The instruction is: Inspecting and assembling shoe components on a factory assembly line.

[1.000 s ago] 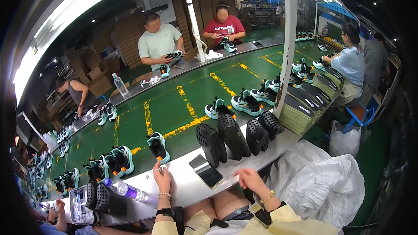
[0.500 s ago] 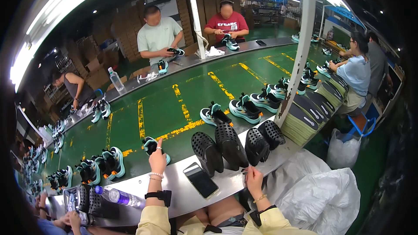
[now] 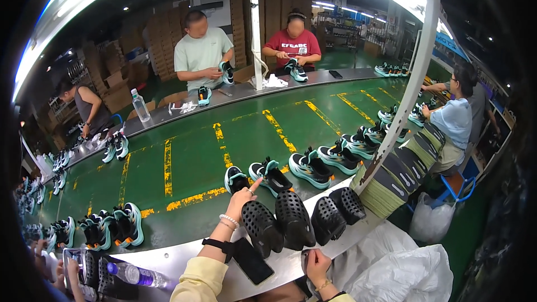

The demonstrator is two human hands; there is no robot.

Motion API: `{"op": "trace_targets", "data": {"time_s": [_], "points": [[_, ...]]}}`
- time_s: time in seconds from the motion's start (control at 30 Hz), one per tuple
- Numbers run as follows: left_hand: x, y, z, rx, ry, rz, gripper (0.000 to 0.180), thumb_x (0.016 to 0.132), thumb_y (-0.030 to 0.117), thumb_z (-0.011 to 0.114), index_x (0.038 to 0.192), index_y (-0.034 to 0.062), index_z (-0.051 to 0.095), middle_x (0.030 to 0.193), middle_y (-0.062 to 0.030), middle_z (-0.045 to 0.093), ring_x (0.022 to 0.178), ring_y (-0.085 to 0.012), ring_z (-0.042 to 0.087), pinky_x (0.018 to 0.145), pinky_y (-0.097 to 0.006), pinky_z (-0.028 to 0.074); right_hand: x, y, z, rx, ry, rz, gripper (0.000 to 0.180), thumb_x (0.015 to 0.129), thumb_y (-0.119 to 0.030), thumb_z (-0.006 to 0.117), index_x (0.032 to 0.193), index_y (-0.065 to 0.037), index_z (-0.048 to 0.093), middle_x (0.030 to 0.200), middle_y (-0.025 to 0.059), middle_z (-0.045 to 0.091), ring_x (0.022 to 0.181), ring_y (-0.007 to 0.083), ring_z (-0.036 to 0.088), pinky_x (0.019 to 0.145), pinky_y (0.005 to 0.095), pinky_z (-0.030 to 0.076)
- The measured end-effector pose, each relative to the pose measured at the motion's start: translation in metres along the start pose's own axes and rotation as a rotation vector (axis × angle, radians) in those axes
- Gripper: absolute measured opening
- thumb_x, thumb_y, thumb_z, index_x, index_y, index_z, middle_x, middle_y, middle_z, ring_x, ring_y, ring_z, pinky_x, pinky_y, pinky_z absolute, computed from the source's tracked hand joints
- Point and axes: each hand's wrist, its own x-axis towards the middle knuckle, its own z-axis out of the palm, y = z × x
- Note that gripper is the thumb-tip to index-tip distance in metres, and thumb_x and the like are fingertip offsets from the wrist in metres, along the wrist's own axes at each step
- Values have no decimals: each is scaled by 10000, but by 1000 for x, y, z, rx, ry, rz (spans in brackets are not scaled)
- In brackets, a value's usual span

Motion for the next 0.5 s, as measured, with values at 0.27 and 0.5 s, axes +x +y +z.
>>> {"op": "trace_targets", "data": {"time_s": [0.27, 0.5], "points": [[32, 22, -1, 219, -195, 35, 799, 905, 393, 644, 1564, 423, 194, 915, -164, 626, 800, -307, 664, 664, -411, 542, 11, -13, -3, -94, -23, 25, 189, 926, -138, 596, 789, -39, 682, 570, 132, 590, 474, 272, 589, 487, 357, 424], [39, 8, 15, 228, -159, 77, 650, 778, 647, 659, 1307, 281, 564, 850, -126, 664, 781, -291, 693, 643, -395, 548, 9, -12, -2, -119, -16, 1, 182, 917, -134, 602, 783, -34, 673, 584, 147, 591, 505, 296, 600, 500, 378, 428]]}}
